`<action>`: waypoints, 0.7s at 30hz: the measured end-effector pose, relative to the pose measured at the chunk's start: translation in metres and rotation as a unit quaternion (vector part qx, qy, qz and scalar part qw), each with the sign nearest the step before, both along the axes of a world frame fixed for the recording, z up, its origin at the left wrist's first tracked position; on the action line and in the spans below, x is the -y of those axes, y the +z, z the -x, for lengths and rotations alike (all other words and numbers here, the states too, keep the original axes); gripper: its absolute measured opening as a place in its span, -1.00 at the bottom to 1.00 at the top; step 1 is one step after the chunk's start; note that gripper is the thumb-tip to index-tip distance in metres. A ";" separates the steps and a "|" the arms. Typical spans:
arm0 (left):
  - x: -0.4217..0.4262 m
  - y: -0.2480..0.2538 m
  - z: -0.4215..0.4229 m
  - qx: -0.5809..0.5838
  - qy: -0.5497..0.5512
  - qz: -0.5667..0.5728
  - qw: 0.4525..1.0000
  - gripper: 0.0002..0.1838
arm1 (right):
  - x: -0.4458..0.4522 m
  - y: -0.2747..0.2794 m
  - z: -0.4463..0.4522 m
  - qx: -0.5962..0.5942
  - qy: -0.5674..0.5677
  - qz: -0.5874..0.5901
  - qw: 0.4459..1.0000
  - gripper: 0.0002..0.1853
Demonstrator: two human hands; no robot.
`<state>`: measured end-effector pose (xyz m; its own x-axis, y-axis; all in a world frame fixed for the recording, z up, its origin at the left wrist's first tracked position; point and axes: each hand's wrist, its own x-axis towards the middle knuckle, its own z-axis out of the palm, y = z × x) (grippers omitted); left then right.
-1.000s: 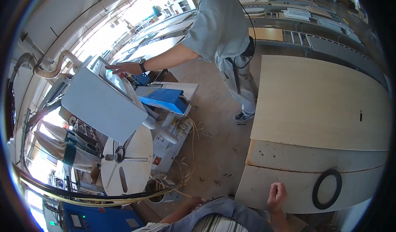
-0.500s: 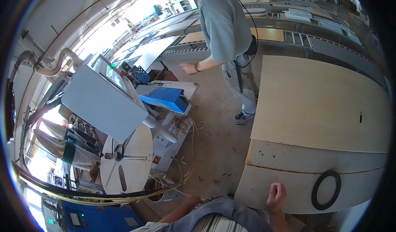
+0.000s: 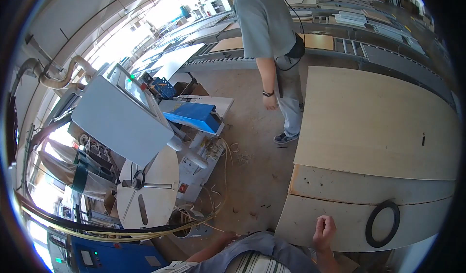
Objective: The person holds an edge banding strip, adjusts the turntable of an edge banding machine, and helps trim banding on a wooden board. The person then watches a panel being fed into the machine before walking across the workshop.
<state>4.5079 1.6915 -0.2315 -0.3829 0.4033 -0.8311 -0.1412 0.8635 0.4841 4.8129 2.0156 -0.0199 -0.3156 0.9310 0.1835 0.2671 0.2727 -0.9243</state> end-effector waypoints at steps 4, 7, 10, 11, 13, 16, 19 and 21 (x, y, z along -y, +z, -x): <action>-0.006 0.006 -0.001 -0.001 -0.001 0.003 1.000 -0.86 | 0.001 0.005 0.002 0.003 -0.001 -0.013 1.000 -0.91; 0.001 -0.015 0.002 -0.002 -0.011 0.032 0.999 -0.85 | 0.001 0.005 0.002 -0.001 -0.002 -0.010 1.000 -0.91; 0.013 -0.034 0.003 -0.003 -0.020 0.060 0.998 -0.83 | 0.001 0.004 0.002 -0.002 -0.002 -0.011 1.000 -0.91; 0.014 -0.039 0.004 -0.004 -0.023 0.070 0.997 -0.83 | 0.001 0.003 0.002 -0.002 -0.001 -0.011 1.000 -0.91; 0.023 -0.055 0.004 -0.005 -0.029 0.088 0.996 -0.82 | 0.001 0.002 0.002 0.000 -0.001 -0.012 1.000 -0.91; 0.032 -0.073 0.009 -0.004 -0.038 0.115 0.993 -0.80 | 0.001 0.003 0.002 0.005 -0.003 -0.014 1.000 -0.90; 0.040 -0.091 0.008 -0.004 -0.046 0.141 0.989 -0.79 | 0.001 0.003 0.002 0.009 -0.002 -0.016 1.000 -0.90; 0.045 -0.103 0.006 -0.003 -0.049 0.158 0.986 -0.78 | 0.001 0.002 0.001 0.010 0.001 -0.016 1.000 -0.90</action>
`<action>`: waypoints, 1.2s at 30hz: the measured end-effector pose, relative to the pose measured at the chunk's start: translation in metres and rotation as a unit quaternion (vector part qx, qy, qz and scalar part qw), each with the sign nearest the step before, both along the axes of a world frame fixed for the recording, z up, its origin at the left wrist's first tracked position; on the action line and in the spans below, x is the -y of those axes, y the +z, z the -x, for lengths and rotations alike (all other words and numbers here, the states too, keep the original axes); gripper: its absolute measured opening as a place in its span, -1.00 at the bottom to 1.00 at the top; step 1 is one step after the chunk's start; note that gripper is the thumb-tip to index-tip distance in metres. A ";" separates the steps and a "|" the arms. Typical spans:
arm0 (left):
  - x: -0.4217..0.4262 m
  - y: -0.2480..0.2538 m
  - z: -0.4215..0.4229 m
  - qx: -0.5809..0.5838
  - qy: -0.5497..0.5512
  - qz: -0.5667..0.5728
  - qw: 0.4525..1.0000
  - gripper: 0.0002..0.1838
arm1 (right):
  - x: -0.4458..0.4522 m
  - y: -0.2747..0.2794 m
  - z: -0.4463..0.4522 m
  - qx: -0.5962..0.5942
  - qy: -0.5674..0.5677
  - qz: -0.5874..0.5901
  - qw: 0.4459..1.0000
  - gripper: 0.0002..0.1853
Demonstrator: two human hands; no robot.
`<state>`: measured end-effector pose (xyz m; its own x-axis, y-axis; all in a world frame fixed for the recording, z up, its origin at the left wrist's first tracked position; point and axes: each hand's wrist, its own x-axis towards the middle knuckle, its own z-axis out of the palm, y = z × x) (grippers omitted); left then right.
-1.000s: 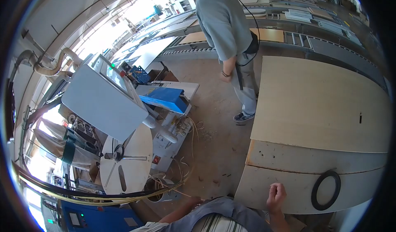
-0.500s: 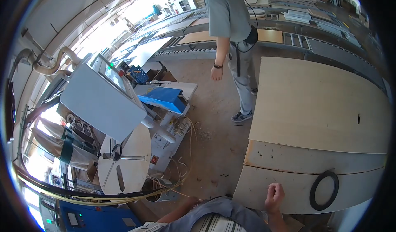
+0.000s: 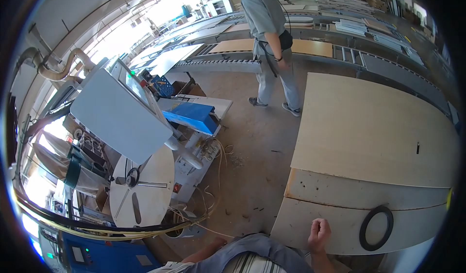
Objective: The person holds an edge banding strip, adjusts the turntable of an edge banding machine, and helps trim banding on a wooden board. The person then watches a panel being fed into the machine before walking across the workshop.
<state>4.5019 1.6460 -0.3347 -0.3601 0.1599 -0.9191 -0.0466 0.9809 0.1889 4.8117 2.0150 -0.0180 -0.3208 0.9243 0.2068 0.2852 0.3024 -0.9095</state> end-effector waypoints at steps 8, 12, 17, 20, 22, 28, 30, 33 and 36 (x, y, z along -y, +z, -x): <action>0.032 0.040 -0.048 -0.072 -0.087 0.084 0.990 -0.63 | -0.001 -0.006 0.000 0.005 0.009 -0.010 1.000 -0.88; 0.025 0.054 -0.049 -0.074 -0.089 0.056 0.992 -0.61 | 0.000 -0.006 0.002 0.013 -0.001 -0.023 1.000 -0.87; 0.023 0.071 -0.050 -0.076 -0.082 0.026 0.993 -0.58 | 0.000 -0.007 0.003 0.029 -0.001 -0.028 0.999 -0.86; 0.020 0.082 -0.050 -0.079 -0.073 0.005 0.994 -0.56 | -0.001 -0.012 0.002 0.031 0.001 -0.030 0.999 -0.86; 0.019 0.091 -0.052 -0.082 -0.061 -0.010 0.995 -0.55 | -0.003 -0.017 0.002 0.031 0.006 -0.032 0.999 -0.87; 0.012 0.109 -0.073 -0.094 0.037 -0.070 0.992 -0.52 | -0.004 -0.021 0.005 0.067 0.008 -0.028 0.997 -0.85; 0.008 0.112 -0.076 -0.100 0.063 -0.091 0.989 -0.51 | -0.008 -0.035 0.006 0.054 0.016 -0.024 0.998 -0.84; 0.009 0.111 -0.074 -0.111 0.088 -0.116 0.983 -0.49 | -0.009 -0.043 0.023 0.040 0.025 -0.020 0.999 -0.84; 0.017 0.114 -0.070 -0.123 0.106 -0.138 0.977 -0.48 | 0.003 -0.042 0.049 0.030 0.065 0.022 0.997 -0.84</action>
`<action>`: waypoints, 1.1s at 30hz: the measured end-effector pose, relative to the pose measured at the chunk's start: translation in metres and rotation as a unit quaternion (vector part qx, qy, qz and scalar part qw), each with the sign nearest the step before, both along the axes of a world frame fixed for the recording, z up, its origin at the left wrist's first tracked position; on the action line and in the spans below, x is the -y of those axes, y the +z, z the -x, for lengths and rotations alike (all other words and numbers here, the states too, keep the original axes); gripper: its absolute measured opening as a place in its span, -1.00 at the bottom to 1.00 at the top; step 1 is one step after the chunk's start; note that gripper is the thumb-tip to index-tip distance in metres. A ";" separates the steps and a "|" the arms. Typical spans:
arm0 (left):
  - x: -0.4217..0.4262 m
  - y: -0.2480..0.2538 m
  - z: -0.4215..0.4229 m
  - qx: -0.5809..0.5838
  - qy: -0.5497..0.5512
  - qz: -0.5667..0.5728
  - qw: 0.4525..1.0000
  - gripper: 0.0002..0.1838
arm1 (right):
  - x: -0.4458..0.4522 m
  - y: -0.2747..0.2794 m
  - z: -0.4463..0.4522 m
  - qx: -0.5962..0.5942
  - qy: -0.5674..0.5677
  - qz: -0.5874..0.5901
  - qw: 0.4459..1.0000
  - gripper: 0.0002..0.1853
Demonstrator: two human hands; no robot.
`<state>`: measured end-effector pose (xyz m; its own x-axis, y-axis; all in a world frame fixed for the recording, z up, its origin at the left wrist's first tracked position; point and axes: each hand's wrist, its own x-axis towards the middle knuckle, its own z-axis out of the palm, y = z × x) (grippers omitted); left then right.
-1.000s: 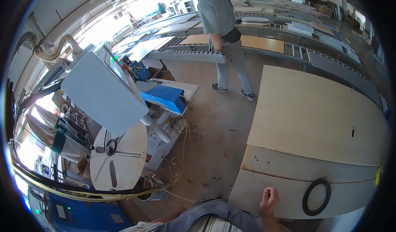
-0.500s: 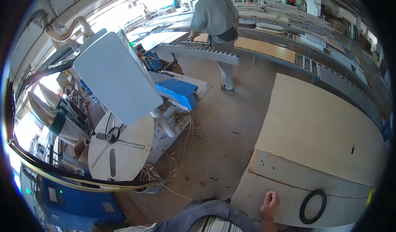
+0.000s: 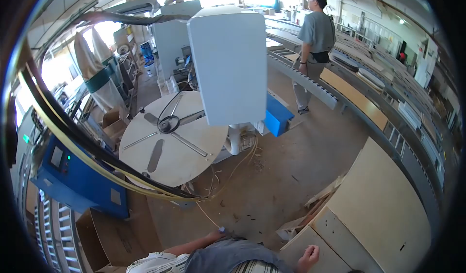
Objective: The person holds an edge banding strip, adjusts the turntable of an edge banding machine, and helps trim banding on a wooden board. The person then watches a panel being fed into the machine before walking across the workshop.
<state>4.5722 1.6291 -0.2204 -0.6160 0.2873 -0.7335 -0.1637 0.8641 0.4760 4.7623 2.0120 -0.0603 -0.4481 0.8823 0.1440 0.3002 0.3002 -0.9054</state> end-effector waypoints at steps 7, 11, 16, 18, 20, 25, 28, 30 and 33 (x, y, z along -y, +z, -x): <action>0.029 0.002 0.011 -0.038 0.041 -0.052 0.997 -0.44 | 0.030 0.029 0.058 0.007 0.086 -0.007 0.996 -0.83; 0.064 -0.018 0.011 0.081 0.087 0.025 0.993 -0.48 | 0.031 0.021 0.081 -0.004 0.121 -0.044 0.992 -0.84; 0.102 -0.082 -0.002 0.086 0.011 0.086 0.993 -0.58 | 0.028 0.012 0.108 0.056 0.121 -0.058 0.989 -0.83; 0.129 -0.108 -0.025 0.083 0.048 0.097 0.991 -0.60 | 0.032 0.013 0.119 0.064 0.132 -0.052 0.988 -0.83; 0.145 -0.126 -0.046 0.083 0.083 0.109 0.987 -0.61 | 0.036 0.012 0.124 0.089 0.147 -0.034 0.985 -0.83; 0.153 -0.147 -0.090 0.099 0.172 0.138 0.970 -0.65 | 0.051 -0.016 0.135 0.075 0.227 -0.016 0.971 -0.85; 0.146 -0.156 -0.117 0.115 0.223 0.153 0.956 -0.67 | 0.069 -0.026 0.137 0.078 0.321 0.029 0.943 -0.86; 0.139 -0.160 -0.137 0.126 0.260 0.160 0.944 -0.68 | 0.086 -0.015 0.140 0.137 0.376 0.072 0.913 -0.85; 0.130 -0.165 -0.172 0.141 0.320 0.176 0.920 -0.70 | 0.102 -0.024 0.142 0.197 0.448 0.025 0.872 -0.82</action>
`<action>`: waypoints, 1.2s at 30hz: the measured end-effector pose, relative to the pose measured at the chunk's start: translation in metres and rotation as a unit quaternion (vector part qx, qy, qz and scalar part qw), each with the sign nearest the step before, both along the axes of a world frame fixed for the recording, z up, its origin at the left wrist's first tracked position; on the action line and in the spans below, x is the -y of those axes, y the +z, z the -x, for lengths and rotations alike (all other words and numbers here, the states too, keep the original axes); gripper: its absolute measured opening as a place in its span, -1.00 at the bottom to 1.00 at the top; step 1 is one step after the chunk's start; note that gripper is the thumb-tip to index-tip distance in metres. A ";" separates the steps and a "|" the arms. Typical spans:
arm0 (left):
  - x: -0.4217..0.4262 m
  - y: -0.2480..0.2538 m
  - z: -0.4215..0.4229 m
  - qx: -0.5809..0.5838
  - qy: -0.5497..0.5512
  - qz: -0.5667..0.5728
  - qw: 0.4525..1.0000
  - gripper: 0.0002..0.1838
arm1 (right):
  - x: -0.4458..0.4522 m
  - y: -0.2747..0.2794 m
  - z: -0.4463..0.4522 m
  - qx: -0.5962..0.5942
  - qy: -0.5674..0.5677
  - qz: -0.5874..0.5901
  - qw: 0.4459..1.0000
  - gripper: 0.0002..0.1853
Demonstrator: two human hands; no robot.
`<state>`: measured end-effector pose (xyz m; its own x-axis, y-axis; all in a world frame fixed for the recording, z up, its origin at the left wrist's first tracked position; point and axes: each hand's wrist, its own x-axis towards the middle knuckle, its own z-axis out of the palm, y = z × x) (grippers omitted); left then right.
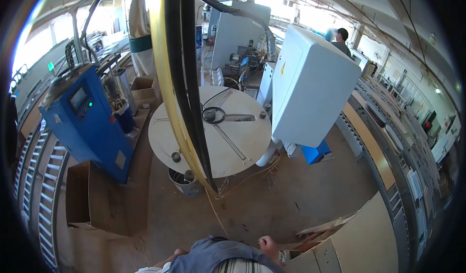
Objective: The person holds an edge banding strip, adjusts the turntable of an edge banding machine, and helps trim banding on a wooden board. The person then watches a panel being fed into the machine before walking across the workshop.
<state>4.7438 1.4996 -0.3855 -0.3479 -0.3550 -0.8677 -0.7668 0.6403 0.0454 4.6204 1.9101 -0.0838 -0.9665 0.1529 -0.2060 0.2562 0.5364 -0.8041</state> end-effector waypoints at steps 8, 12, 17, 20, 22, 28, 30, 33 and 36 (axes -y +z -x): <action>0.018 0.026 -0.052 0.002 0.081 0.053 0.995 -0.69 | 0.018 -0.016 -0.009 0.046 0.190 0.008 0.981 -0.77; 0.033 0.053 -0.060 -0.015 0.086 0.060 0.994 -0.65 | 0.028 -0.029 -0.007 0.084 0.244 -0.003 0.966 -0.75; 0.045 0.068 -0.044 -0.044 0.085 0.056 0.994 -0.60 | 0.051 -0.027 0.010 0.110 0.311 -0.005 0.944 -0.74; 0.066 0.063 -0.023 -0.071 0.033 0.048 0.996 -0.63 | 0.076 -0.026 0.026 0.134 0.321 -0.017 0.937 -0.74; 0.093 0.029 -0.013 -0.111 -0.068 0.040 0.991 -0.69 | 0.100 -0.029 0.038 0.172 0.311 -0.038 0.934 -0.76; 0.197 0.023 0.066 -0.142 -0.156 0.021 0.977 -0.74 | 0.184 -0.067 0.086 0.140 0.340 0.043 0.929 -0.77; 0.224 0.026 0.087 -0.146 -0.168 0.012 0.975 -0.75 | 0.229 -0.037 0.099 0.110 0.311 -0.021 0.944 -0.82; 0.268 0.025 0.100 -0.146 -0.187 0.001 0.971 -0.76 | 0.275 -0.030 0.122 0.108 0.319 0.014 0.942 -0.82; 0.292 0.028 0.106 -0.137 -0.208 -0.013 0.968 -0.77 | 0.319 0.006 0.132 0.102 0.295 0.033 0.949 -0.81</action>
<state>4.6374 1.2080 -0.3573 -0.6744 -0.1137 -0.7296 -0.3994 0.8872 0.2309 4.4885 1.5906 -0.0779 -0.8183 -0.4235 -0.3886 0.0806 0.5849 -0.8071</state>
